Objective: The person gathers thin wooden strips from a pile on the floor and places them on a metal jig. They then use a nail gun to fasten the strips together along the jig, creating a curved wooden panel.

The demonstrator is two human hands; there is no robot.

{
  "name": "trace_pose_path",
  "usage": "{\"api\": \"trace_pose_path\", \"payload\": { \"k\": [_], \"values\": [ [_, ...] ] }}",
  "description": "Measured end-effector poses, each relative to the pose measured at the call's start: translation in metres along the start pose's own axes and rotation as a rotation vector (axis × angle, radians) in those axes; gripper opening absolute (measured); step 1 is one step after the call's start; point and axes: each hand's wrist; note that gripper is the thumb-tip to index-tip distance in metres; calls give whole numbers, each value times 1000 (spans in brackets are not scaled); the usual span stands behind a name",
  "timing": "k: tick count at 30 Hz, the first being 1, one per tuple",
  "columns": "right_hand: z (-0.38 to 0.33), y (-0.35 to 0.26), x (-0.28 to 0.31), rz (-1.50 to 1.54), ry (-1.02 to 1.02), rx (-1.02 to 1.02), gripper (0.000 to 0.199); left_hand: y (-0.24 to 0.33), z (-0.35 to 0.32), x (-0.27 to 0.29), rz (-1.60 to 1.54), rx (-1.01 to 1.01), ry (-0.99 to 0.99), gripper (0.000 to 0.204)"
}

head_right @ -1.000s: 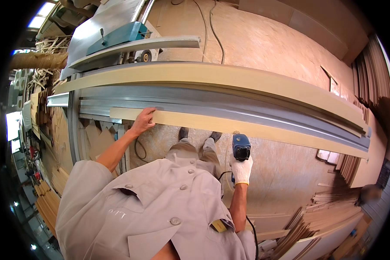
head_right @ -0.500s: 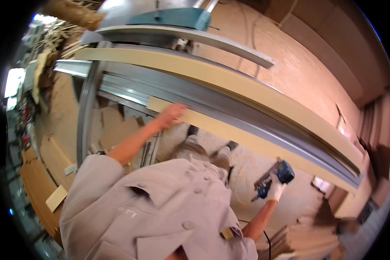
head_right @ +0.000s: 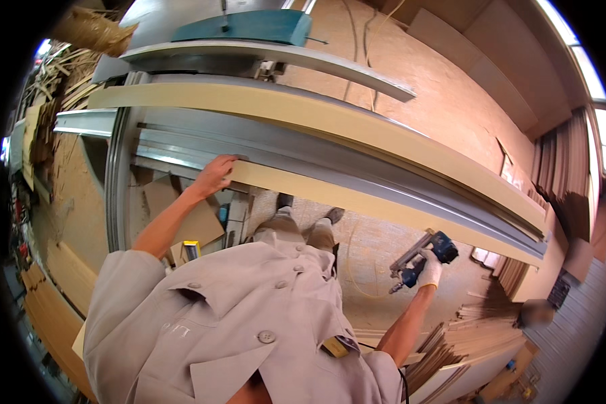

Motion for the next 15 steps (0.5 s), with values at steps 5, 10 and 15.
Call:
{"api": "trace_pose_path", "payload": {
  "k": [5, 10, 15],
  "values": [
    [-16, 1, -13, 114, -73, 82, 12, 3, 6, 10, -19, 1, -52, 34],
    [-46, 23, -65, 70, -64, 3, 14, -13, 3, 9, -28, -98, -28, 34],
    [-102, 35, -144, -42, -278, 111, 13, -25, 2, 7, -88, -147, -17, 39]
  ]
}}
Point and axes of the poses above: each hand's wrist, its own z-axis towards the middle knuckle, its own x-axis out of the back of the hand, y = z × x, and after that the axes turned 7 degrees about x, right-handed
